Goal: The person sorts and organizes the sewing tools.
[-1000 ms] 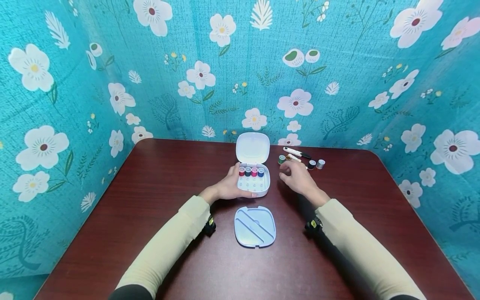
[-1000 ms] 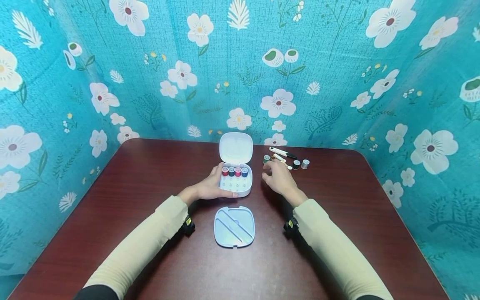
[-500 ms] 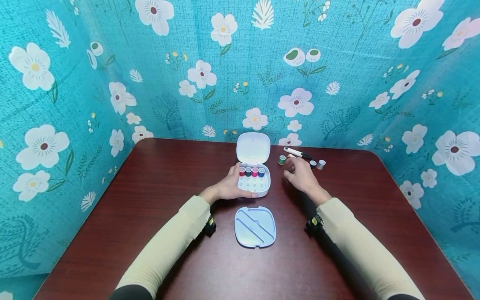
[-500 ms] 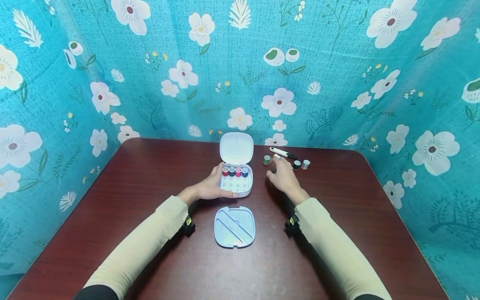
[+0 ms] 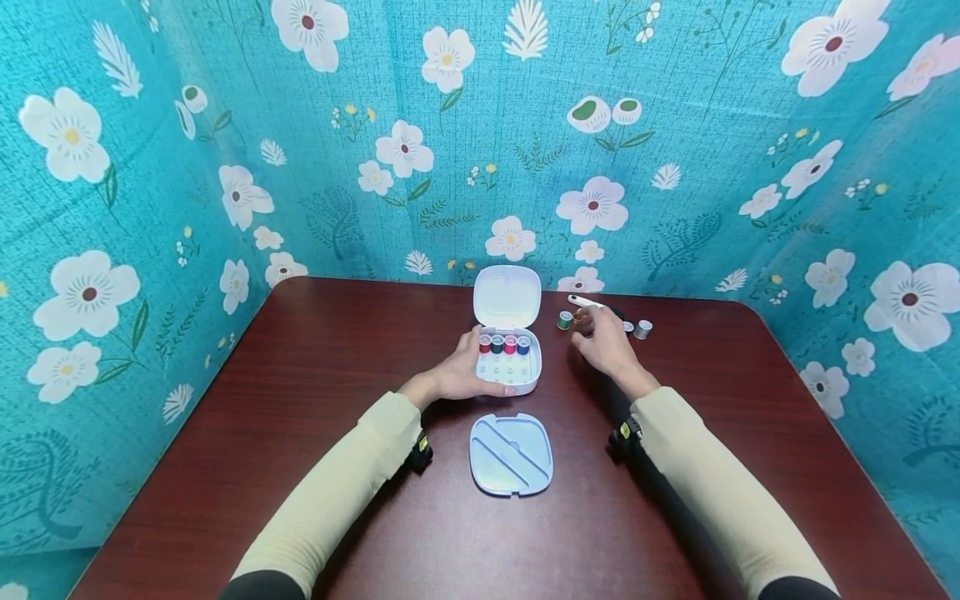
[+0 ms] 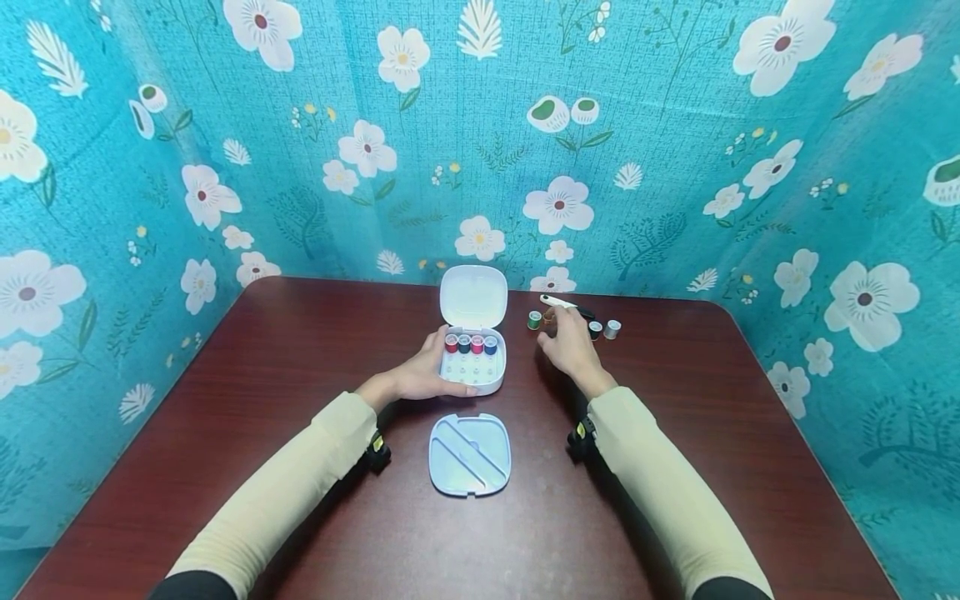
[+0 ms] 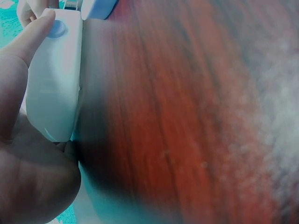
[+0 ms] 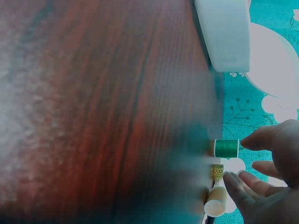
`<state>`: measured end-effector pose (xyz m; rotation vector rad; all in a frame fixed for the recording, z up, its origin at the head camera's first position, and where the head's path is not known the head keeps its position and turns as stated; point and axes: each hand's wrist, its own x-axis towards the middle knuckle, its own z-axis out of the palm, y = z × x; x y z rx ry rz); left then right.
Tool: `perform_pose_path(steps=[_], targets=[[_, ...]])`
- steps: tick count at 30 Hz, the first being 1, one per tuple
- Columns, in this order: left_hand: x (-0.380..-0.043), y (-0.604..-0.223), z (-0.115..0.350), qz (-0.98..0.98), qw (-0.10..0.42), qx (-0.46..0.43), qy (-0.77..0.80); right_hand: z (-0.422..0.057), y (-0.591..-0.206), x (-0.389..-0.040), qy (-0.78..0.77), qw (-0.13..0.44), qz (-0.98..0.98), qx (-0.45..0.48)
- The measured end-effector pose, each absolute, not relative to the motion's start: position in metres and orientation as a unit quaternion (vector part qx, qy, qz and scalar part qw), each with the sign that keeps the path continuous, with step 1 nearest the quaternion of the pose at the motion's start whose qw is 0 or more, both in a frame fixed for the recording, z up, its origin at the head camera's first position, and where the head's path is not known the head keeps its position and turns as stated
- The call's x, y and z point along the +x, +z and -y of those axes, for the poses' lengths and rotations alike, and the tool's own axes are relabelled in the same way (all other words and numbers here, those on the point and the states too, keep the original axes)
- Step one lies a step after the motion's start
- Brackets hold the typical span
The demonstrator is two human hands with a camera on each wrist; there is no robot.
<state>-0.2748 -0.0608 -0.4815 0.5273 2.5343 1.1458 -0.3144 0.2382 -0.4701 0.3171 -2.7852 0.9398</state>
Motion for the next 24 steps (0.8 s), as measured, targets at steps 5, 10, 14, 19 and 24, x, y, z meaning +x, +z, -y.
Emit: perform_pose_path(steps=[5, 10, 14, 19, 24], targets=[[-0.276, -0.483, 0.060, -0.886, 0.155, 0.184, 0.397, -0.237, -0.469, -0.319, 0.320, 0.086, 0.939, 0.090], [-0.277, -0.483, 0.060, -0.887, 0.155, 0.184, 0.395, -0.233, -0.469, -0.323, 0.318, 0.083, 0.941, 0.076], [-0.277, -0.483, 0.060, -0.886, 0.156, 0.184, 0.396, -0.232, -0.469, -0.327, 0.318, 0.083, 0.942, 0.072], [-0.277, -0.482, 0.061, -0.886, 0.159, 0.184, 0.395, -0.231, -0.469, -0.330, 0.317, 0.080, 0.943, 0.070], [-0.276, -0.481, 0.062, -0.884, 0.164, 0.184, 0.397, -0.229, -0.471, -0.330, 0.320, 0.069, 0.943, 0.067]])
